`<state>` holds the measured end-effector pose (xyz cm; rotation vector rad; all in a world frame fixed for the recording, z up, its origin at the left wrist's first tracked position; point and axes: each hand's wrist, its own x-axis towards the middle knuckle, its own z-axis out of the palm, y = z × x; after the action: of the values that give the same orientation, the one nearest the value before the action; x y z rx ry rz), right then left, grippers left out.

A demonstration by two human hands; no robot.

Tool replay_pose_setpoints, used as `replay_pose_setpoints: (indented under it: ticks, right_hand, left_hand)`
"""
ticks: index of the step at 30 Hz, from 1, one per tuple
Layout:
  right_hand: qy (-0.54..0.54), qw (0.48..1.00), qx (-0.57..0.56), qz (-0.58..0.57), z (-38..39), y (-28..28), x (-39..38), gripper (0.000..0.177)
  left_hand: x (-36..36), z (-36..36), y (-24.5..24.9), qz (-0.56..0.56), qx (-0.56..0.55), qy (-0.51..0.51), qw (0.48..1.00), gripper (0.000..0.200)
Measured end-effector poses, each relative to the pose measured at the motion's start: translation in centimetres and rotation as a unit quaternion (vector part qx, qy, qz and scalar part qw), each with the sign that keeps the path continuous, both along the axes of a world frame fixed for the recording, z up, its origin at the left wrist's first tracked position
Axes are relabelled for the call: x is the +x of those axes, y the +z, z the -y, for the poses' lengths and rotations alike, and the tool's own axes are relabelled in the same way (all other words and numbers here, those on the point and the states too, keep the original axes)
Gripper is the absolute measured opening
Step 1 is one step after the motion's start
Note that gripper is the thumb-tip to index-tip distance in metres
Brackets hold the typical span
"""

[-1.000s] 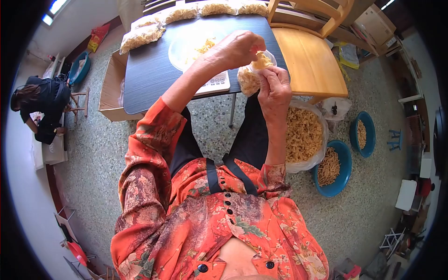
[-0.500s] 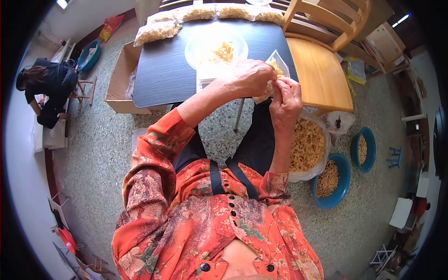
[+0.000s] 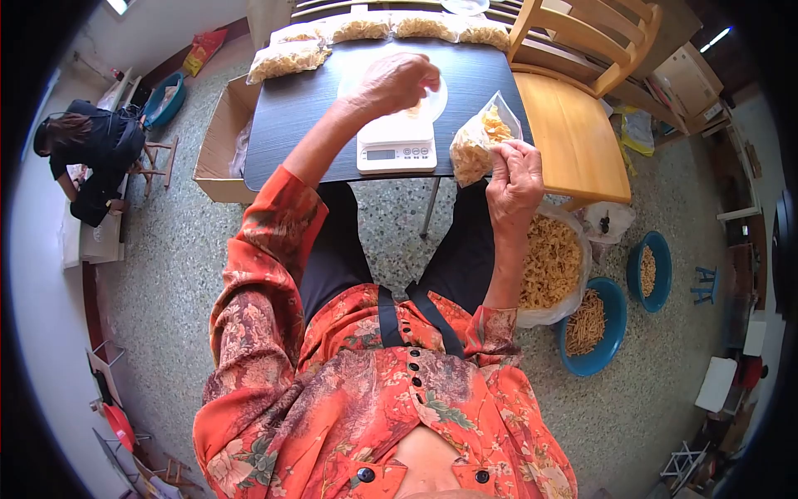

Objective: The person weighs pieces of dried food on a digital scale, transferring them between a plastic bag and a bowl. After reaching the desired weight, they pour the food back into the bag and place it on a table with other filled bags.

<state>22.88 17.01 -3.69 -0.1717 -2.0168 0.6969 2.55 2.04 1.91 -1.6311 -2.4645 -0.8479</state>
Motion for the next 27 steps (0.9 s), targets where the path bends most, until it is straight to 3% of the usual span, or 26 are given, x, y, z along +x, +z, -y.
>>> replay_pose_setpoints:
  ticks: [2,6,13,24,27]
  right_hand:
    - [0.009,1.000,0.004,-0.002,0.1,0.2,0.0,0.010]
    - [0.005,1.000,0.009,-0.003,0.0,0.1,0.0,0.010]
    - [0.007,1.000,0.015,0.004,-0.1,0.1,0.0,0.010]
    - [0.009,1.000,0.005,0.007,0.1,0.2,-0.1,0.010]
    - [0.009,1.000,0.012,0.002,-0.1,0.2,-0.1,0.010]
  left_hand:
    - [-0.8,0.5,-0.5,-0.103,-0.146,0.078,0.981,0.030]
    - [-1.2,0.8,-1.7,-0.127,-0.199,0.069,0.969,0.045]
    - [-2.2,1.0,-3.8,-0.157,-0.209,0.062,0.963,0.037]
    - [-3.7,1.0,-4.5,-0.146,-0.267,0.055,0.951,0.007]
    - [-3.3,1.4,-3.2,-0.106,-0.223,0.059,0.967,0.008]
